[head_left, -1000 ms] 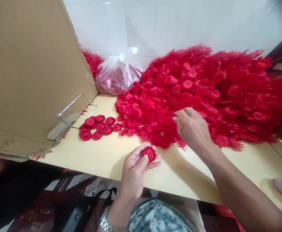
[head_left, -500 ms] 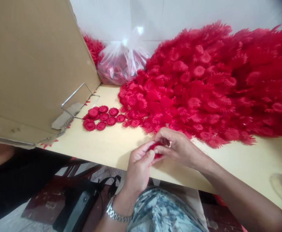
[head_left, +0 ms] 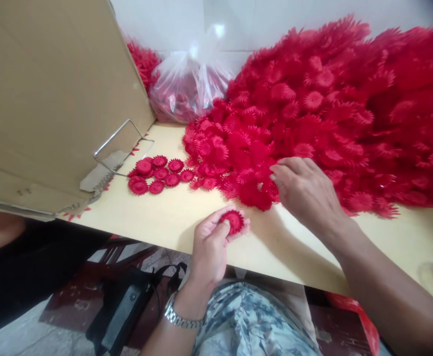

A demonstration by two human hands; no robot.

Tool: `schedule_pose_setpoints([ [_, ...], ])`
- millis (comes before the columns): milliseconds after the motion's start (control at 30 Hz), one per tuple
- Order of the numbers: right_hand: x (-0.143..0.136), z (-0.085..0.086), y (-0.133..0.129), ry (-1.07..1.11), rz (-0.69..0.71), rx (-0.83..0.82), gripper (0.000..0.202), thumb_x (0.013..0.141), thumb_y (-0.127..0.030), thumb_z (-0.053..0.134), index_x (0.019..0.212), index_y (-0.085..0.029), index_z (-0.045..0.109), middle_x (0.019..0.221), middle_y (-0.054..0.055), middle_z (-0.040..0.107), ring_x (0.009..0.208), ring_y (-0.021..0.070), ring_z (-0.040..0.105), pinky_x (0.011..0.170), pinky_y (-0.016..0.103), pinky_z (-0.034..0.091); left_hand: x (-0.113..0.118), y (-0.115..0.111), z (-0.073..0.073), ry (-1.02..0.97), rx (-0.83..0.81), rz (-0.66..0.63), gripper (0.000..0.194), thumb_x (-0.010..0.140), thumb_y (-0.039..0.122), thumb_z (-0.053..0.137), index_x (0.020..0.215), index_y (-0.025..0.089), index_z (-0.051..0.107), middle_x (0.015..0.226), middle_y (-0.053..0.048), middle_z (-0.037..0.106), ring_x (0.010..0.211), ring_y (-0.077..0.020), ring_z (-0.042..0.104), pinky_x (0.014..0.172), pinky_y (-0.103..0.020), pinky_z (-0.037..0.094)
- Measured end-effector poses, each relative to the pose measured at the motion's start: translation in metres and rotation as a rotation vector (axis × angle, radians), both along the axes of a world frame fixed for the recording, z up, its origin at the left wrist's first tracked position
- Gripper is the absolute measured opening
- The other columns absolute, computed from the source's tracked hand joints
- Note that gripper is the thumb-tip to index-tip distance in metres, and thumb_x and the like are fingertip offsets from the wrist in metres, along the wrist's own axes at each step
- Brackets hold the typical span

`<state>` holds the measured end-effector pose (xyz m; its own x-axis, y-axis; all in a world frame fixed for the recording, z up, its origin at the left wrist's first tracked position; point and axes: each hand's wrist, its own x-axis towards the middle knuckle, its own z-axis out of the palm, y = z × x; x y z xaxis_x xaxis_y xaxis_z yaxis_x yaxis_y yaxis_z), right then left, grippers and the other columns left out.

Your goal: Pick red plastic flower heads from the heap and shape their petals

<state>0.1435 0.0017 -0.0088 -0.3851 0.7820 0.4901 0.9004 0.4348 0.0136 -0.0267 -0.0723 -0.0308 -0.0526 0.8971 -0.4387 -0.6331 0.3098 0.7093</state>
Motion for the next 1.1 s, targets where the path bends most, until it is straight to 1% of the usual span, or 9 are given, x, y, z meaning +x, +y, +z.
schedule_pose_setpoints([
  [100,-0.01,0.001,-0.011,0.194,0.2,-0.116,0.015,0.085,-0.026,0.056,0.096,-0.017,0.06,0.091,0.011,0.063,0.08,0.0214,0.057,0.067,0.033,0.045,0.0,0.001,0.002,-0.049,0.009,-0.026,0.025,0.068,0.013,0.062,0.092,0.009,0.067,0.079,-0.007,0.07,0.076,-0.0192,0.067,0.085,-0.042,0.051],
  [200,-0.027,-0.003,-0.025,0.368,0.381,-0.42,0.015,0.077,-0.021,0.067,0.087,-0.018,0.056,0.077,0.003,0.06,0.071,0.015,0.056,0.058,0.024,0.044,0.002,-0.001,0.003,-0.078,0.061,-0.095,0.026,0.07,0.013,0.06,0.094,0.009,0.069,0.085,-0.009,0.071,0.079,-0.0176,0.066,0.085,-0.038,0.051],
  [367,-0.033,-0.009,-0.027,0.487,0.395,-0.657,0.013,0.075,-0.009,0.061,0.078,-0.018,0.053,0.069,-0.002,0.056,0.061,0.0099,0.052,0.052,0.019,0.038,0.005,-0.005,-0.002,-0.051,0.089,-0.119,0.027,0.07,0.015,0.065,0.096,0.01,0.069,0.089,-0.009,0.072,0.086,-0.0207,0.067,0.086,-0.039,0.051],
  [467,-0.031,-0.011,-0.026,0.516,0.438,-0.641,0.008,0.081,-0.009,0.054,0.081,-0.017,0.055,0.07,-0.001,0.058,0.062,0.0101,0.054,0.054,0.019,0.04,0.007,-0.005,-0.007,-0.012,0.103,-0.085,0.025,0.069,0.016,0.067,0.093,0.011,0.07,0.09,-0.009,0.072,0.09,-0.023,0.066,0.087,-0.041,0.05],
  [600,-0.034,-0.018,-0.029,0.308,0.427,-0.39,0.017,0.087,-0.009,0.041,0.083,-0.017,0.056,0.072,0.004,0.058,0.066,0.0142,0.054,0.058,0.024,0.041,0.008,-0.003,-0.009,0.056,0.121,-0.043,0.024,0.07,0.014,0.063,0.093,0.012,0.07,0.093,-0.008,0.072,0.094,-0.0231,0.065,0.087,-0.041,0.05],
  [733,-0.025,-0.012,-0.01,0.145,0.168,-0.069,0.023,0.087,-0.01,0.037,0.079,-0.016,0.057,0.069,0.007,0.055,0.068,0.0198,0.051,0.057,0.03,0.038,0.004,-0.001,-0.006,0.066,0.047,0.036,0.023,0.067,0.014,0.064,0.09,0.011,0.069,0.074,-0.005,0.071,0.076,-0.0212,0.068,0.083,-0.044,0.052],
  [867,-0.007,0.008,0.021,0.07,-0.09,-0.015,0.025,0.088,-0.012,0.038,0.087,-0.015,0.062,0.083,0.013,0.058,0.079,0.0254,0.053,0.064,0.036,0.039,0.0,0.001,-0.002,-0.018,0.001,0.019,0.022,0.067,0.013,0.064,0.089,0.009,0.067,0.077,-0.007,0.071,0.074,-0.0212,0.069,0.084,-0.044,0.051],
  [1000,-0.012,0.013,0.014,0.142,0.095,-0.102,0.021,0.088,-0.029,0.049,0.093,-0.014,0.063,0.095,0.014,0.061,0.086,0.0261,0.054,0.075,0.04,0.042,-0.003,0.003,0.002,-0.089,0.005,-0.003,0.023,0.069,0.013,0.061,0.092,0.009,0.067,0.078,-0.008,0.071,0.074,-0.0191,0.068,0.084,-0.041,0.05],
  [1100,-0.027,0.003,-0.009,0.282,0.342,-0.427,0.018,0.076,-0.028,0.066,0.088,-0.017,0.059,0.083,0.006,0.06,0.078,0.0187,0.054,0.065,0.029,0.044,-0.003,0.002,0.002,-0.107,0.052,-0.057,0.024,0.071,0.013,0.058,0.093,0.009,0.068,0.082,-0.007,0.071,0.071,-0.0142,0.065,0.078,-0.032,0.051],
])
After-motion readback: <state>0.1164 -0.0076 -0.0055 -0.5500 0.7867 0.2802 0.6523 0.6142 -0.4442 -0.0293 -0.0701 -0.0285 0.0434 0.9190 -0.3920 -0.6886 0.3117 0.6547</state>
